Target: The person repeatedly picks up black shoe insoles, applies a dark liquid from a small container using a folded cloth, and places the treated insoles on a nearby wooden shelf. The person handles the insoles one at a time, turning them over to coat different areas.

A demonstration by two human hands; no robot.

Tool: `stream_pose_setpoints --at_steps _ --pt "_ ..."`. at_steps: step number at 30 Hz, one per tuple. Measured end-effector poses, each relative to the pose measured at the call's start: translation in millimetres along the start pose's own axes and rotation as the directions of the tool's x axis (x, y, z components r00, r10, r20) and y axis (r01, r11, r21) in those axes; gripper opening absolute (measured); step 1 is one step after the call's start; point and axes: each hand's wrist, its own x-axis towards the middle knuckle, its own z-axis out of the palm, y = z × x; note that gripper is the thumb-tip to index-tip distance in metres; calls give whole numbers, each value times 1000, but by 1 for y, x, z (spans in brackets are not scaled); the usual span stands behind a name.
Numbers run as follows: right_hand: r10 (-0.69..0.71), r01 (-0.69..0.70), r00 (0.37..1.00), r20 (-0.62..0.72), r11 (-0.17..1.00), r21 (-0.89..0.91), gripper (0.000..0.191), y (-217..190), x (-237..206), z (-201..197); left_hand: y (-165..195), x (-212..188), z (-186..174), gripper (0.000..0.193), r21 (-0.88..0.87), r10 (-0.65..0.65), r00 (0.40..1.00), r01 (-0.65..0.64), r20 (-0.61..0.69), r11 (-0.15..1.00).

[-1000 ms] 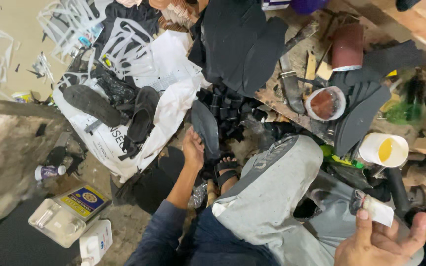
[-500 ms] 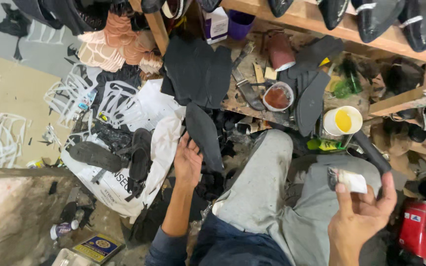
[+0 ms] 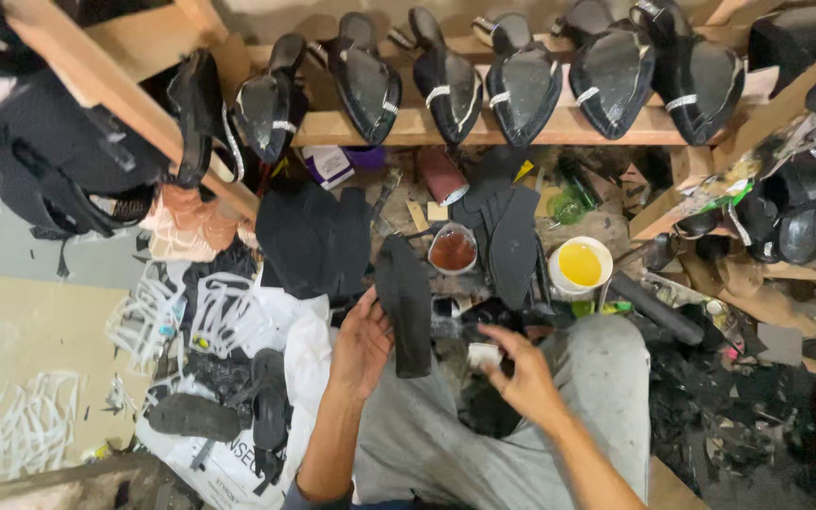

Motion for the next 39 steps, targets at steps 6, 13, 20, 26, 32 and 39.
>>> stream_pose_setpoints --at_steps 6,13,20,26,32,39 --pt "-33 33 999 9 999 6 59 8 6 -33 -29 185 39 54 193 -170 984 178 -59 965" --pt "-44 49 996 -83 997 55 53 22 14 -65 -76 355 72 37 261 10 997 -31 79 965" --pt "-18 30 990 -138 996 84 52 34 9 -70 -80 375 79 36 838 558 651 -248 515 -486" --pt "-4 17 992 -124 994 110 57 40 7 -65 -64 361 67 43 941 511 796 -224 326 -253" --pt "-23 38 990 -140 993 109 56 32 6 -58 -7 326 61 43 927 308 950 -67 -54 370" --pt "-1 6 993 -114 999 43 54 26 4 -49 25 180 103 83 353 -14 999 -1 38 936"
